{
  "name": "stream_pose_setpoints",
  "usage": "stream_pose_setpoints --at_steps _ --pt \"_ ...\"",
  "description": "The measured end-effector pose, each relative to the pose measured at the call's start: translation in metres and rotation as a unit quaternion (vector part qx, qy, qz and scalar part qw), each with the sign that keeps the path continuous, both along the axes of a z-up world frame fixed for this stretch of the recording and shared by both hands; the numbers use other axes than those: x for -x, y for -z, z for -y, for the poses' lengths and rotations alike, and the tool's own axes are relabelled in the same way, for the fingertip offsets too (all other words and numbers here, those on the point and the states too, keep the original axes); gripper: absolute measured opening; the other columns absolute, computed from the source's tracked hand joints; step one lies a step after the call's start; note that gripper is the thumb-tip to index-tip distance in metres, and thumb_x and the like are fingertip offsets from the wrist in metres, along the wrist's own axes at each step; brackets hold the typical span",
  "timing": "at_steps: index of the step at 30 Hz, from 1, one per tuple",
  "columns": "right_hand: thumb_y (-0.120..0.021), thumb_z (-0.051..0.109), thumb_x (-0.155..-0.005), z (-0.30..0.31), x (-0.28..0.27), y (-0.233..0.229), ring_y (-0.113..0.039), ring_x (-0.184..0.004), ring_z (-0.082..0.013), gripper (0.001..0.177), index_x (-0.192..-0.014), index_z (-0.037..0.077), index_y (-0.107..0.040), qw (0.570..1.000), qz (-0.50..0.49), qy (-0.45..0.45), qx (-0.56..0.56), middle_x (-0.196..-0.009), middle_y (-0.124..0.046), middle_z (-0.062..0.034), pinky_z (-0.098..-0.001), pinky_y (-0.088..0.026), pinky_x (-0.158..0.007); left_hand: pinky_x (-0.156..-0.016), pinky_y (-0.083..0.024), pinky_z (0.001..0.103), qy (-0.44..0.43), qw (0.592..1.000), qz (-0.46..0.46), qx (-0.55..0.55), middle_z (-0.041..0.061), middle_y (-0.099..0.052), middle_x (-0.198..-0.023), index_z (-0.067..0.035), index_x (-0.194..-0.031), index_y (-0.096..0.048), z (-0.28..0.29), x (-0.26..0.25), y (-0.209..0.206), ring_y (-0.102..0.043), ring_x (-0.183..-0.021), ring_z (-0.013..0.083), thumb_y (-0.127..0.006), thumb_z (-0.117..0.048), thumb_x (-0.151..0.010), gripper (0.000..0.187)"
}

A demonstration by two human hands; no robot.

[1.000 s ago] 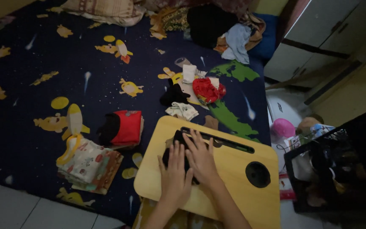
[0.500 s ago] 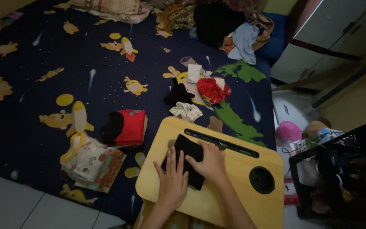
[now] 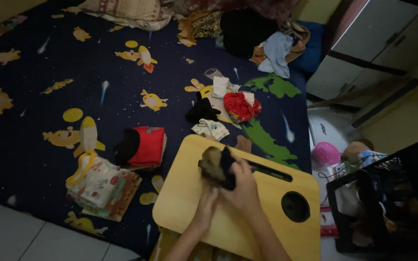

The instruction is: Folding various pieces of laundry on a small portable desk placed on the floor.

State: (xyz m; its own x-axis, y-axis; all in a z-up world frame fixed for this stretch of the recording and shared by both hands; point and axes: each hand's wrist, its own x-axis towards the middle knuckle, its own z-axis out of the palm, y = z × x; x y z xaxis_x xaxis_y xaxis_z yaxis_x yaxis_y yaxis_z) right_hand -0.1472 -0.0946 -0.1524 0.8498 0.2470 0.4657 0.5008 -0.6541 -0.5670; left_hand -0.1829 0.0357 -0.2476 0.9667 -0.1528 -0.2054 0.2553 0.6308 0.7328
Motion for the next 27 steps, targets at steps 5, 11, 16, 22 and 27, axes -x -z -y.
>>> stream_pose_setpoints --at_steps 5,11,16,22,27 --pt "-0.089 0.018 -0.055 -0.016 0.022 -0.025 -0.047 -0.135 -0.049 0.055 -0.101 0.003 -0.063 0.983 0.046 -0.054 0.17 -0.148 -0.048 -0.0243 -0.062 -0.03 -0.105 -0.102 -0.051 0.042 -0.036 0.979 -0.044 0.198 0.012 -0.06 -0.139 -0.005 -0.147 -0.049 0.005 -0.011 0.0 -0.059 -0.127 0.0263 -0.058 -0.043 -0.097 0.064" --pt "-0.081 0.027 -0.081 0.014 -0.018 0.003 -0.066 -0.127 -0.0301 0.037 -0.11 0.007 -0.067 0.999 -0.032 -0.033 -0.022 -0.136 -0.07 -0.0122 -0.039 -0.046 -0.109 -0.101 -0.054 0.041 -0.087 0.981 -0.133 0.115 0.01 -0.062 -0.136 -0.009 -0.147 -0.047 -0.006 -0.01 -0.015 -0.063 -0.123 0.0239 -0.064 -0.036 -0.094 0.062" --pt "-0.077 0.037 -0.094 0.043 -0.085 0.052 -0.059 -0.123 -0.0229 0.057 -0.135 0.001 -0.057 0.952 -0.288 -0.06 -0.08 -0.132 -0.063 -0.0096 -0.0324 -0.045 -0.1 -0.1 -0.052 0.038 -0.039 0.981 -0.128 0.143 0.009 -0.063 -0.138 -0.009 -0.152 -0.045 -0.025 -0.011 -0.022 -0.062 -0.125 0.0234 -0.066 -0.039 -0.094 0.069" --pt "-0.079 0.032 -0.087 0.01 -0.112 0.032 -0.067 -0.097 -0.0209 0.05 -0.121 -0.004 -0.071 0.863 -0.46 -0.168 -0.129 -0.107 -0.074 -0.0128 -0.0341 -0.054 -0.085 -0.1 -0.054 0.038 -0.123 0.987 -0.105 -0.024 0.01 -0.061 -0.137 -0.008 -0.15 -0.042 -0.042 -0.029 -0.002 -0.063 -0.124 0.0226 -0.071 -0.03 -0.091 0.069" --pt "-0.08 0.032 -0.084 -0.035 -0.129 0.017 -0.064 -0.108 -0.0161 0.051 -0.123 0.002 -0.069 0.9 -0.394 -0.17 -0.074 -0.115 -0.073 -0.0057 -0.0321 -0.051 -0.092 -0.096 -0.055 0.035 -0.256 0.951 0.066 -0.159 0.012 -0.062 -0.132 0.001 -0.141 -0.047 -0.062 -0.026 -0.01 -0.064 -0.118 0.0214 -0.077 -0.014 -0.088 0.063"
